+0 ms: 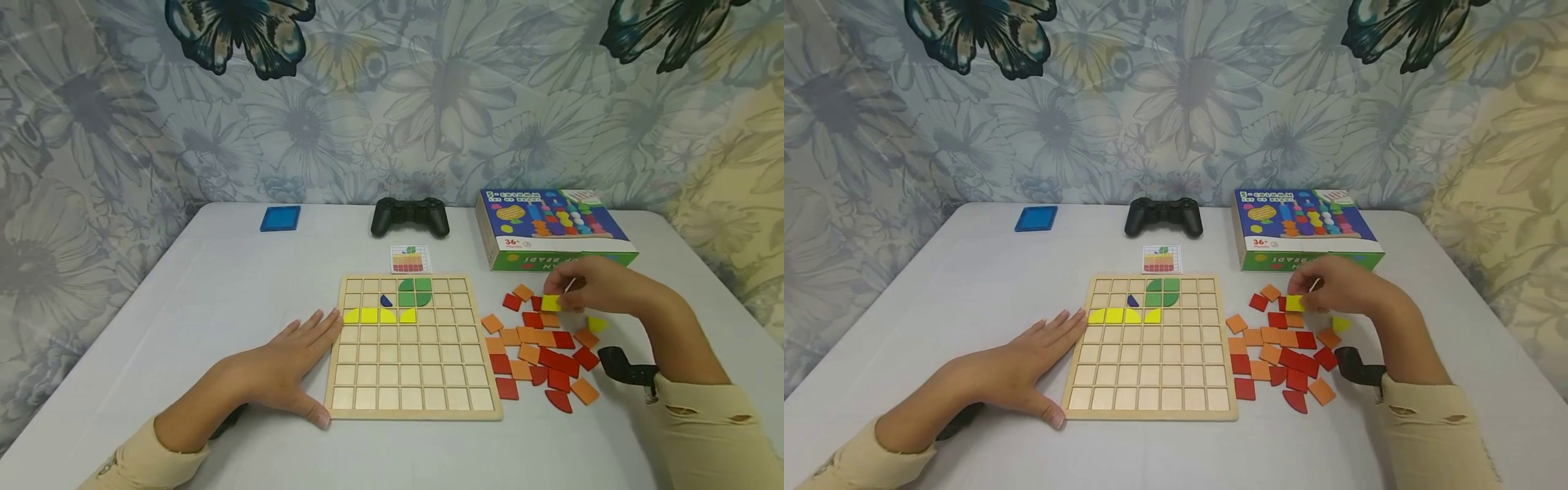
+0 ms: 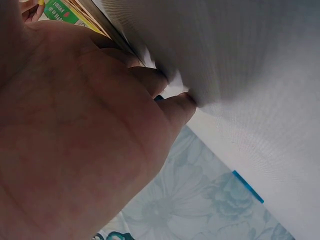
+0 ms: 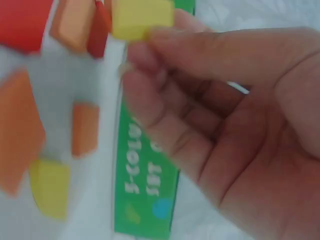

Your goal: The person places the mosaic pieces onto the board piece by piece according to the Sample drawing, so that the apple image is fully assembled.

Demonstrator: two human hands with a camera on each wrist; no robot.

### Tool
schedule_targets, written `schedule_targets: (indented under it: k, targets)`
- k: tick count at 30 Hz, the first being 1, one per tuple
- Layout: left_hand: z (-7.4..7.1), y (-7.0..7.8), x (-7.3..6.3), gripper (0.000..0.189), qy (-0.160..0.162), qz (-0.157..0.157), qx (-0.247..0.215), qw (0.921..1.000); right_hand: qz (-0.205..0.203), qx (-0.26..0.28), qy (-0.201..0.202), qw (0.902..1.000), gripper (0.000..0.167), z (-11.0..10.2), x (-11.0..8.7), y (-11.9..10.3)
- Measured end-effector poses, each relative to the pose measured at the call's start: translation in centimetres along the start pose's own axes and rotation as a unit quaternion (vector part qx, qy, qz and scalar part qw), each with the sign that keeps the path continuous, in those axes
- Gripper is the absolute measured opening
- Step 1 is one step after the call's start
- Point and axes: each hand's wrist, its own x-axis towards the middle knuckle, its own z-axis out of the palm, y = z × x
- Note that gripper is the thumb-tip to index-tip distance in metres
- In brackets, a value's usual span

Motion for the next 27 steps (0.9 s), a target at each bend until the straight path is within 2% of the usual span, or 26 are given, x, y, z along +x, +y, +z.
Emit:
schedule_targets:
  k: [4,10,22,27]
  targets:
    - [0.0,0.0,0.0,0.142,-0.001,-0.004,0.002,1.0000,-0.019,0.019,0.020,0.9994,0.014,1.0,0.7,-1.4]
    - [0.1,-0.1,0.1,0.143,-0.003,-0.009,0.005,0.9999,-0.021,0.025,0.028,0.9991,0.012,2.4,1.8,-3.7]
    - [-0.1,0.1,0.2,0.142,-0.006,-0.010,0.002,0.9999,-0.038,0.088,-0.011,0.9953,0.007,4.5,4.0,-7.8]
    - [0.0,0.0,0.0,0.141,-0.003,-0.002,-0.001,1.0000,-0.059,0.091,-0.014,0.9940,0.005,6.0,5.4,-9.8]
